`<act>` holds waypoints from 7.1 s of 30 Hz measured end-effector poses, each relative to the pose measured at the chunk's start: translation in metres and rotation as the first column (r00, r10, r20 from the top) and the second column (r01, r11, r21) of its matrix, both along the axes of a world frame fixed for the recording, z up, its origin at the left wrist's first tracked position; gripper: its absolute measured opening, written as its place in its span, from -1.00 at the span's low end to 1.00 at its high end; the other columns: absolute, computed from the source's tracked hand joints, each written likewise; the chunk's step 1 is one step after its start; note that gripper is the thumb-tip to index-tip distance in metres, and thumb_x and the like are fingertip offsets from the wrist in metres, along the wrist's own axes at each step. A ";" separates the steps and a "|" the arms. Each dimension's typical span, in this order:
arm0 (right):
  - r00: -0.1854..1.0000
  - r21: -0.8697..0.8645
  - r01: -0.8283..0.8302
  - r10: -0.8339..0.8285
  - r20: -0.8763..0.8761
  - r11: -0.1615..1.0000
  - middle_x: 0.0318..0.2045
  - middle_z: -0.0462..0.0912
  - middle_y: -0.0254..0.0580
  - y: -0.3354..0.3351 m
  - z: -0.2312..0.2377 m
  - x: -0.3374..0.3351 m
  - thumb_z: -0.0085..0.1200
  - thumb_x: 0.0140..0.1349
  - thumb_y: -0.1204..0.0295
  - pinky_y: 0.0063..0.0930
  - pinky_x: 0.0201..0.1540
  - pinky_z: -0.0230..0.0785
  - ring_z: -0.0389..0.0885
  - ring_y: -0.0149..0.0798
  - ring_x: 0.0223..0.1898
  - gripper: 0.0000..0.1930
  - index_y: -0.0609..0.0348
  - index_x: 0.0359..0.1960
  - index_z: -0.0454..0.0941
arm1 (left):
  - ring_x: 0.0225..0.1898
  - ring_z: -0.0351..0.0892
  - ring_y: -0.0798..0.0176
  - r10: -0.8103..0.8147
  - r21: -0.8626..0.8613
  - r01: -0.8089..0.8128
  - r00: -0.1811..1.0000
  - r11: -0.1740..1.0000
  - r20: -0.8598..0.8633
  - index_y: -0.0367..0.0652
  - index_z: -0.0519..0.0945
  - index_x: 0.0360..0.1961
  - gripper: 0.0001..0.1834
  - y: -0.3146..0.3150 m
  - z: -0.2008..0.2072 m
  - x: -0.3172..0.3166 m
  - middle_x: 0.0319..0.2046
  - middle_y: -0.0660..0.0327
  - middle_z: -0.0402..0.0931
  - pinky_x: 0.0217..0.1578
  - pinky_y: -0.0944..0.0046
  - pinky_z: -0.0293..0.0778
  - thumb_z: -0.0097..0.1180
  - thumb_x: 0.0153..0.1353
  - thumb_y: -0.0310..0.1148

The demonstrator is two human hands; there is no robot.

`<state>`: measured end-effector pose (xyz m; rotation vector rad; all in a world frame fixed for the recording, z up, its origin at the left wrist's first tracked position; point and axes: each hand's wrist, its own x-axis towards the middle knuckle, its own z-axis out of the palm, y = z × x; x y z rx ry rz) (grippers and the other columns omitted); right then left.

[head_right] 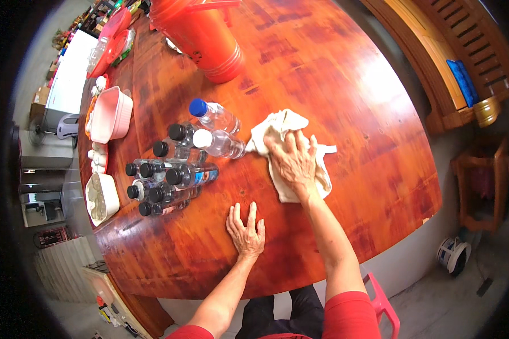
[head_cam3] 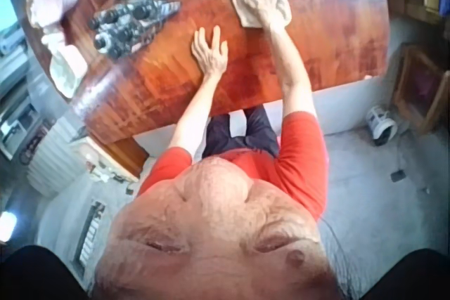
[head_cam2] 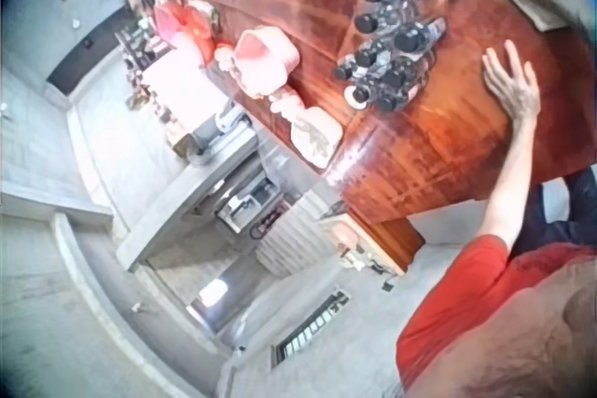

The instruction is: The person wipes a large wooden table with a white cloth, moving various items such as water bottles, a red pitcher, cups, and a tray to clean the surface underneath. The person systematically clears sections of the table, wipes the wood, and continues to the next area.

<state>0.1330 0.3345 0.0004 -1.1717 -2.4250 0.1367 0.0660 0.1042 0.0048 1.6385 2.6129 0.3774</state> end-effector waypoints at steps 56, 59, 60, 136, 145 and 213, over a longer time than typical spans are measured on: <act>0.961 0.052 0.265 -0.268 0.068 0.963 0.14 0.38 -0.21 0.073 -0.006 0.164 0.06 0.15 0.04 0.13 0.24 -0.02 0.25 -0.05 0.26 -0.54 -0.48 0.14 0.47 | 0.34 0.05 -0.23 -0.047 -0.037 0.043 0.993 0.998 -0.110 0.06 0.29 0.33 -0.26 -0.003 -0.006 0.000 0.32 -0.08 0.08 0.27 -0.25 0.04 0.12 0.14 0.02; 0.949 0.068 0.310 -0.313 0.037 0.948 0.20 0.37 -0.21 0.093 -0.009 0.179 0.07 0.16 0.06 0.10 0.25 -0.03 0.23 -0.10 0.28 -0.56 -0.46 0.12 0.50 | 0.34 0.05 -0.24 -0.054 -0.023 0.052 0.994 0.998 -0.098 0.06 0.28 0.34 -0.26 -0.001 -0.008 0.001 0.32 -0.07 0.07 0.27 -0.26 0.05 0.12 0.14 0.02; 0.945 0.064 0.323 -0.325 0.032 0.944 0.22 0.37 -0.21 0.095 -0.008 0.183 0.07 0.16 0.06 0.09 0.26 -0.04 0.23 -0.11 0.29 -0.57 -0.46 0.12 0.51 | 0.34 0.04 -0.22 -0.046 -0.018 0.045 0.994 0.999 -0.097 0.07 0.28 0.34 -0.26 0.000 -0.007 0.003 0.32 -0.07 0.08 0.27 -0.24 0.04 0.13 0.13 0.00; 0.891 -0.163 0.435 -0.398 0.216 0.885 0.21 0.34 -0.12 -0.073 0.010 0.218 0.01 0.16 0.01 0.21 0.34 -0.19 0.18 0.08 0.29 -0.41 -0.37 0.28 0.37 | 0.35 0.00 -0.24 -0.030 -0.022 0.027 0.987 0.999 -0.155 0.16 0.23 0.38 -0.25 0.005 -0.010 0.005 0.33 -0.08 0.01 0.27 -0.26 0.02 0.16 0.17 -0.01; 0.890 -0.037 0.429 -0.415 0.190 0.903 0.15 0.46 0.00 0.038 0.005 0.212 -0.01 0.20 -0.01 0.15 0.37 -0.23 0.21 0.13 0.29 -0.44 -0.37 0.28 0.38 | 0.33 0.02 -0.26 0.131 0.049 -0.128 0.989 0.991 -0.065 0.07 0.27 0.35 -0.30 0.097 -0.013 0.017 0.30 -0.11 0.03 0.28 -0.26 0.01 0.14 0.21 -0.01; 0.939 -0.220 -0.328 0.343 0.032 0.919 0.04 0.41 -0.22 -0.058 0.020 0.109 0.02 0.20 0.13 0.20 0.31 -0.06 0.26 -0.11 0.24 -0.58 -0.44 0.15 0.46 | 0.30 0.14 -0.19 0.192 0.389 -0.303 0.934 0.870 0.300 -0.11 0.18 0.39 0.02 0.103 -0.017 0.012 0.28 -0.18 0.15 0.26 -0.16 0.03 -0.14 0.12 0.46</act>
